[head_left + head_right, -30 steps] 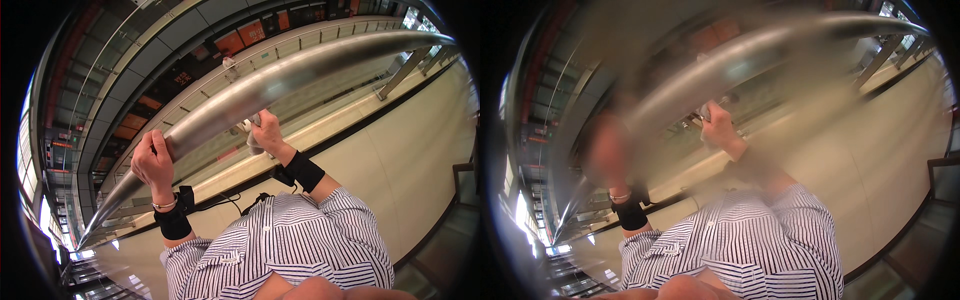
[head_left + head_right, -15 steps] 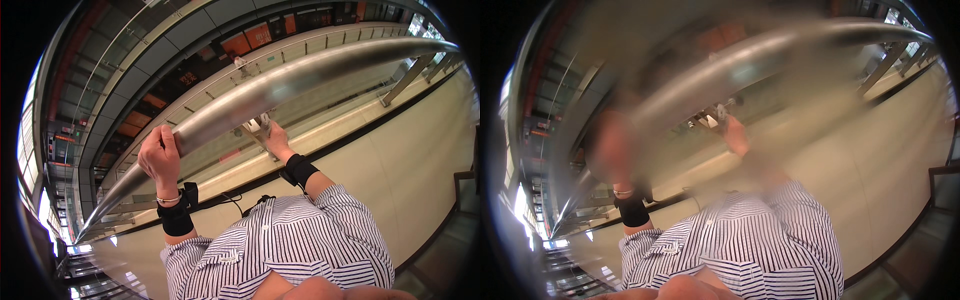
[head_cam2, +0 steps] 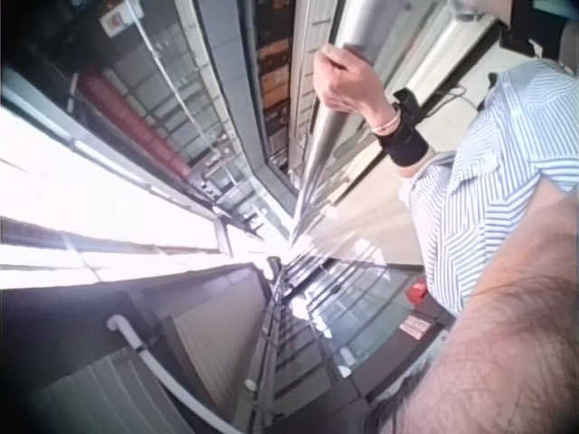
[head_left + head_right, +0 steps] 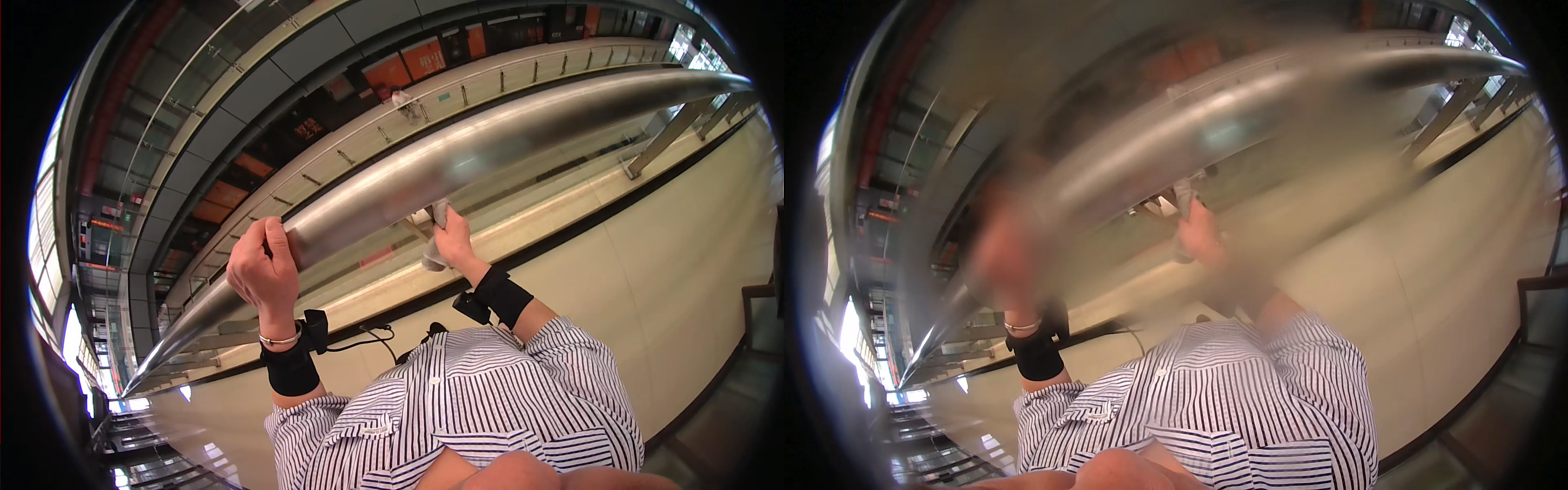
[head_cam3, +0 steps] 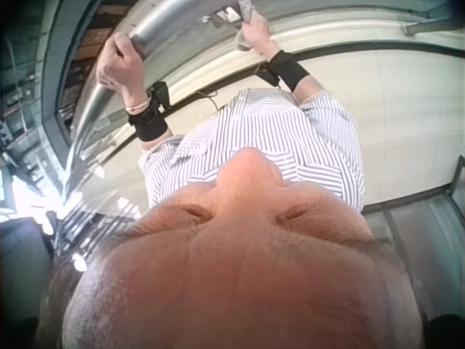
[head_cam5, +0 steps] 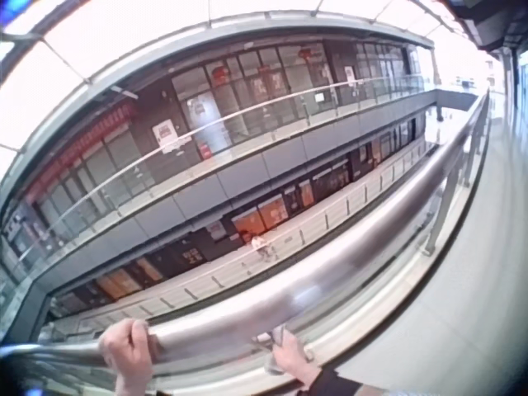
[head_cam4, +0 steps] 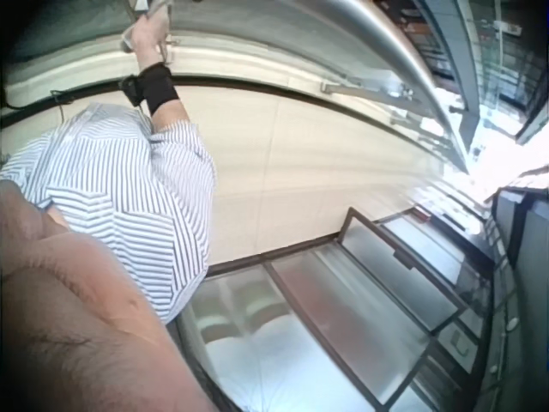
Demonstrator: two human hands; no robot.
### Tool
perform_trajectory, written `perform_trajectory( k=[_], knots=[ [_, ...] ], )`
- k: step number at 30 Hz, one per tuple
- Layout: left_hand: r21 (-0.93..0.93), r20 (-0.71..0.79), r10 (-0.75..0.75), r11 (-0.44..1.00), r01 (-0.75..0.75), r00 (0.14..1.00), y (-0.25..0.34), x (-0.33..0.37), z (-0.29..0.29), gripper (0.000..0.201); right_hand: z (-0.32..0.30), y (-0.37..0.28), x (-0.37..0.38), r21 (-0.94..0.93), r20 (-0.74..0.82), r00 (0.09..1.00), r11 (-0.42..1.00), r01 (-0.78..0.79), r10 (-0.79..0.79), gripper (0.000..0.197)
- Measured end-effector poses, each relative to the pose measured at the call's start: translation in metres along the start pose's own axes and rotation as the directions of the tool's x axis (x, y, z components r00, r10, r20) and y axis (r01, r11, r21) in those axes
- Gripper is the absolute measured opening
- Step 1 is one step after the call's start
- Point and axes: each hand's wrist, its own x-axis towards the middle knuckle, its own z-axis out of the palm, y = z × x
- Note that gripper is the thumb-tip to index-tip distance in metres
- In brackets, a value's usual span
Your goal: The person wipes a metal handrail and its support brackets with a grey cloth, moving along the length of the railing and occasionally stopping to refold the cloth.
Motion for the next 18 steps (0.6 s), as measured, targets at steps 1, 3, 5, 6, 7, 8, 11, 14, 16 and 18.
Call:
perform_trajectory(
  k=[1,3,5,6,7,8,11,14,16,18],
  knots=[
    [0.001,0.012,-0.005,1.000,0.005,1.000,0.000,0.000,-0.001,0.026,0.001,0.000,-0.007,-0.056,-0.024,1.000,0.998,0.009,-0.011,0.031],
    [-0.035,-0.004,-0.017,0.999,0.017,1.000,0.002,0.001,-0.004,0.025,0.004,0.011,-0.010,-0.097,-0.091,0.994,0.994,0.051,-0.060,0.028],
    [-0.034,-0.011,-0.004,0.999,0.004,1.000,0.001,0.000,-0.001,0.026,-0.001,0.028,-0.003,-0.065,-0.024,0.999,0.998,0.020,-0.022,0.027],
    [-0.032,-0.023,0.010,0.999,-0.011,1.000,0.000,0.000,0.000,0.026,-0.005,0.027,0.002,-0.056,0.039,0.999,0.998,-0.016,0.018,0.025],
    [-0.030,-0.026,0.010,0.999,-0.010,1.000,0.000,0.001,0.000,0.026,-0.011,0.022,0.005,-0.051,0.101,0.993,0.997,-0.054,0.059,0.023],
    [-0.035,-0.006,-0.005,0.999,0.005,1.000,0.001,0.002,0.000,0.027,-0.007,0.034,0.016,-0.050,0.102,0.993,0.997,-0.051,0.056,0.023],
    [-0.030,0.006,0.003,1.000,-0.003,1.000,0.008,0.007,0.001,0.028,-0.005,0.054,0.038,-0.198,0.132,0.985,0.977,-0.084,0.112,0.023],
    [0.008,0.003,-0.017,1.000,0.017,1.000,-0.003,-0.001,0.002,0.028,-0.008,-0.015,0.018,-0.191,0.087,0.996,0.981,0.008,0.009,0.026],
    [0.012,0.006,-0.019,1.000,0.019,1.000,-0.005,-0.002,0.003,0.028,-0.013,-0.056,0.012,-0.165,0.057,0.998,0.986,0.021,-0.012,0.028],
    [-0.002,0.023,-0.034,0.999,0.034,0.999,-0.005,-0.002,0.002,0.029,-0.014,-0.072,0.010,-0.081,0.004,0.995,0.992,0.095,-0.095,0.023]
  ],
)
